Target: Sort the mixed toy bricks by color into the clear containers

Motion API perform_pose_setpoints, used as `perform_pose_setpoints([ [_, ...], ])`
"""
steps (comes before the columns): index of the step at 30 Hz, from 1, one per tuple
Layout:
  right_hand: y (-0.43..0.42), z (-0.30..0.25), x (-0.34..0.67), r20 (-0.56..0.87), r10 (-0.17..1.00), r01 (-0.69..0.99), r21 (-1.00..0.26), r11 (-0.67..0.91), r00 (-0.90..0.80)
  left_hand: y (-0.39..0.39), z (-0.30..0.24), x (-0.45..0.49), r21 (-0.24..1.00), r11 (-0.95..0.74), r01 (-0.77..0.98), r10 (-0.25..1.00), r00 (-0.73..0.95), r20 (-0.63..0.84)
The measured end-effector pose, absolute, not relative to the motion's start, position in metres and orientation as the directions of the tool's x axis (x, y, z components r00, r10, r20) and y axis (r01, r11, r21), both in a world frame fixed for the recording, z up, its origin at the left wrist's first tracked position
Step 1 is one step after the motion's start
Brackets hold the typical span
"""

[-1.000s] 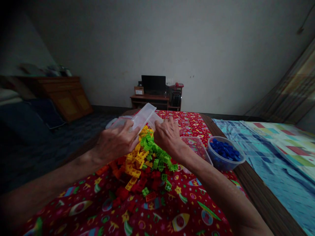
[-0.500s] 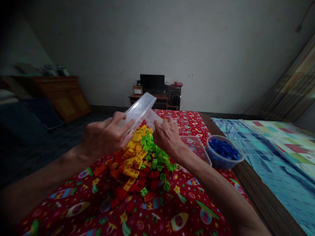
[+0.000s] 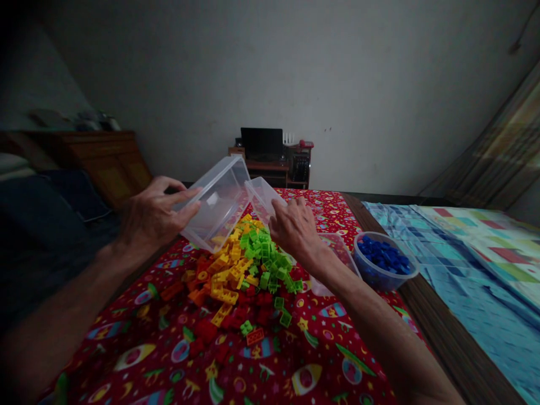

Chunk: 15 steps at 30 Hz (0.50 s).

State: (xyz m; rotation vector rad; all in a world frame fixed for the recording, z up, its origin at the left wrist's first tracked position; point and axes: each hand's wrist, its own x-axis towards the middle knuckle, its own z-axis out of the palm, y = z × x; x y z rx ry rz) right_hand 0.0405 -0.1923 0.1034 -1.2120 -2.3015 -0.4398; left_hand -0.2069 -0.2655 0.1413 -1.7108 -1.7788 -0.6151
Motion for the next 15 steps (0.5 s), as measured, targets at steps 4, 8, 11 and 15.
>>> perform_pose_setpoints([
  [4, -0.187, 0.107, 0.05, 0.617, 0.643, 0.828, 0.024, 0.56, -0.453, -0.265, 0.138, -0.22, 0.041, 0.069, 0.997, 0.751, -0.079, 0.656],
  [8, -0.181, 0.12, 0.067, 0.637, 0.669, 0.835, -0.071, 0.545, -0.382, -0.261, 0.136, -0.237, 0.132, 0.048, 0.99, 0.713, -0.126, 0.69],
  [11, -0.168, 0.127, 0.085, 0.602, 0.752, 0.829, -0.253, 0.499, -0.269, -0.252, 0.134, -0.249, 0.23, 0.044, 0.972, 0.664, -0.201, 0.72],
  [15, -0.137, 0.129, 0.118, 0.541, 0.833, 0.807, -0.438, 0.397, -0.117, -0.229, 0.133, -0.256, 0.247, 0.035, 0.968, 0.674, -0.205, 0.71],
])
